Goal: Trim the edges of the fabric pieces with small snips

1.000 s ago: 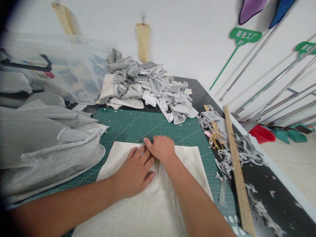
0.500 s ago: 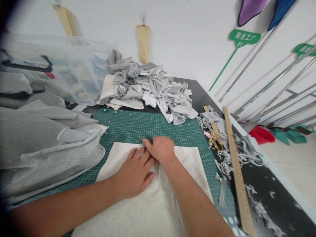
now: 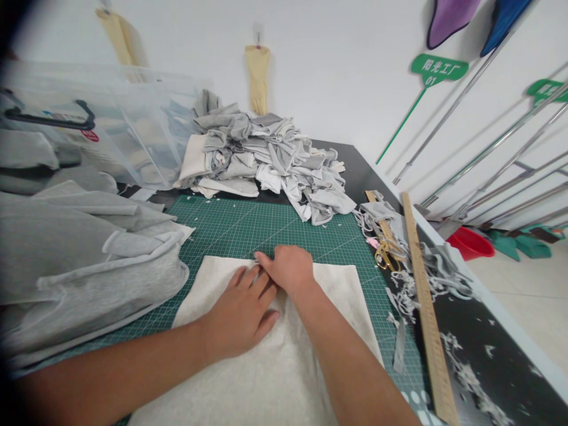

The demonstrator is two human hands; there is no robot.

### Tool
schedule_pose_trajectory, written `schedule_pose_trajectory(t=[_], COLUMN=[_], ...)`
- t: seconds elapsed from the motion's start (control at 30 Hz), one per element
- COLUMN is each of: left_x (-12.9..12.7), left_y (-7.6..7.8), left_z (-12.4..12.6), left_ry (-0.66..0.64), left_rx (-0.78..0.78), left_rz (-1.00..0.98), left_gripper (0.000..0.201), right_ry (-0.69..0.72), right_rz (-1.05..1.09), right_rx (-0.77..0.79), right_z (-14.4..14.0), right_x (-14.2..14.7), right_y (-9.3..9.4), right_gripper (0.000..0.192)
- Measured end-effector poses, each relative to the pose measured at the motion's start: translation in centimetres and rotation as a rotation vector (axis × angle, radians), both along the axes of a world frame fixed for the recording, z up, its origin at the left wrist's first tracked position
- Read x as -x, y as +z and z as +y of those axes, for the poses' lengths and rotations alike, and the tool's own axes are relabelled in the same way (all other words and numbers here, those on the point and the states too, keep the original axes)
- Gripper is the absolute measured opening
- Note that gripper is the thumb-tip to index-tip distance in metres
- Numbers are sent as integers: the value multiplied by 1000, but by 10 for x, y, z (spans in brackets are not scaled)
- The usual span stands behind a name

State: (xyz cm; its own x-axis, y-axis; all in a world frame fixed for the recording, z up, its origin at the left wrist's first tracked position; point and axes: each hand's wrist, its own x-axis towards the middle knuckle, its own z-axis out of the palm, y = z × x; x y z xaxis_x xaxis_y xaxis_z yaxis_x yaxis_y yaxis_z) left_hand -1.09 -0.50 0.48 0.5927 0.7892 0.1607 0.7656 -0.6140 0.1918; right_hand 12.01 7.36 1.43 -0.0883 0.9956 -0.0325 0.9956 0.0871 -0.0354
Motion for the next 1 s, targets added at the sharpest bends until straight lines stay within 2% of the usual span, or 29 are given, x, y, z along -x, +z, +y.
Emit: schedule_pose_trajectory(t=[0.27, 1.0], left_x=[0, 1], left_y=[0, -1], left_z=[0, 0], left_ry=[1, -4], left_rx=[0, 12], left_rz=[3, 5], left_gripper=[48, 49], right_ry=[-5, -11], right_rz=[-7, 68], right_rx=[12, -14], right_z=[0, 3], right_x=[0, -4], right_y=[1, -2], right_gripper=[62, 67])
